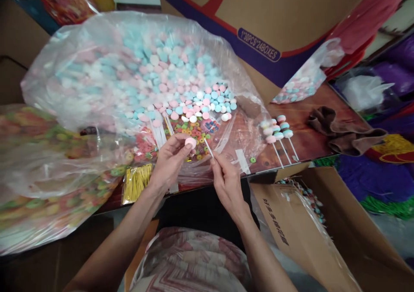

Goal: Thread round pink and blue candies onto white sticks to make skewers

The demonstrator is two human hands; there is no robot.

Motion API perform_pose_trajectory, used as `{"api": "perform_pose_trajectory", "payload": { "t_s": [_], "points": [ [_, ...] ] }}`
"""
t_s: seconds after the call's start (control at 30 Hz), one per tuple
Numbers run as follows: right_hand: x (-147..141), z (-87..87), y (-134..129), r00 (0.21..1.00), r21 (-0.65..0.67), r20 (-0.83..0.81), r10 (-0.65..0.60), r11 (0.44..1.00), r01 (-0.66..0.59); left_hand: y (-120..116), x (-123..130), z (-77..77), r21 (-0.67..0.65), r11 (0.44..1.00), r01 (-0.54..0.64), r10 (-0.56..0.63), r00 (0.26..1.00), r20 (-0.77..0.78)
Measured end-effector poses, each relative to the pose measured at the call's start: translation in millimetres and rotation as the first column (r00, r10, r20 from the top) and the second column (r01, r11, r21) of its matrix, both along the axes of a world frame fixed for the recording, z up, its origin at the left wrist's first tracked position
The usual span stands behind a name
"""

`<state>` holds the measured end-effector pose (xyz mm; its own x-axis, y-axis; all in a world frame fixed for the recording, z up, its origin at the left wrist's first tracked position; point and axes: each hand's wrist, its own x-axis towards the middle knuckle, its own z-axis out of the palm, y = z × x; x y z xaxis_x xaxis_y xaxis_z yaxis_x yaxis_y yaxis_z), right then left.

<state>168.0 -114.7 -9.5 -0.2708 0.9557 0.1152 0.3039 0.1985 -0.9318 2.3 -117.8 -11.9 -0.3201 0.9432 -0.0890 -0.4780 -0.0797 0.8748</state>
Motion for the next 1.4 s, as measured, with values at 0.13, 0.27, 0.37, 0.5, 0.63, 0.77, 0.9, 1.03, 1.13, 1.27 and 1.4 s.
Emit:
{"api": "perform_pose_trajectory", "payload": {
  "t_s": [0.13,0.27,0.37,0.5,0.63,0.77,0.9,1.03,1.13,1.27,1.4],
  "points": [
    [-3.5,0.0,-5.2,0.996,0.059,0.026,0.087,0.994,-0.088,-0.1,-8.8,1.7,-0.013,0.993,-0.120,0.120,0.993,0.006],
    [-11.1,0.4,-8.0,0.988,0.074,0.057,0.146,0.986,-0.150,1.0,-10.7,3.4,-0.039,0.990,-0.137,0.136,0.991,-0.015],
    [-17.7,-0.5,-9.8,0.987,0.090,0.073,0.141,0.985,-0.147,-0.1,-11.0,4.4,-0.031,0.987,-0.157,0.157,0.987,-0.016],
    [-25.5,-0.9,-11.0,0.992,0.100,0.052,0.113,0.988,-0.118,-5.3,-16.2,1.5,-0.029,0.988,-0.149,0.149,0.989,0.004],
    [-30.9,2.3,-10.1,0.991,0.098,0.054,0.122,0.987,-0.127,-8.8,-20.4,-3.7,-0.027,0.992,-0.120,0.121,0.992,0.020],
    [-32.9,5.1,-10.1,0.993,0.073,0.064,0.100,0.992,-0.105,-8.5,-16.2,-5.1,-0.036,0.990,-0.140,0.140,0.990,0.015],
    [-33.3,4.7,-12.0,0.993,0.068,0.058,0.099,0.992,-0.103,-8.3,-12.7,-6.8,-0.017,0.980,-0.199,0.199,0.980,0.010],
    [-33.3,3.8,-12.4,0.993,0.068,0.057,0.098,0.992,-0.102,-9.0,-13.2,-8.8,-0.025,0.977,-0.211,0.210,0.978,-0.016],
    [-33.3,5.0,-11.4,0.994,0.049,0.050,0.095,0.994,-0.097,-10.4,-11.9,-6.6,-0.025,0.974,-0.227,0.224,0.972,-0.073],
    [-35.6,10.4,-9.3,0.995,-0.016,0.038,0.092,0.996,-0.091,-12.1,-9.3,-3.6,0.014,0.972,-0.235,0.234,0.956,-0.177],
    [-43.8,15.7,-6.4,0.994,-0.105,-0.026,0.103,0.989,-0.105,-12.0,-10.0,-5.3,0.068,0.960,-0.271,0.279,0.915,-0.292]
  ]
}}
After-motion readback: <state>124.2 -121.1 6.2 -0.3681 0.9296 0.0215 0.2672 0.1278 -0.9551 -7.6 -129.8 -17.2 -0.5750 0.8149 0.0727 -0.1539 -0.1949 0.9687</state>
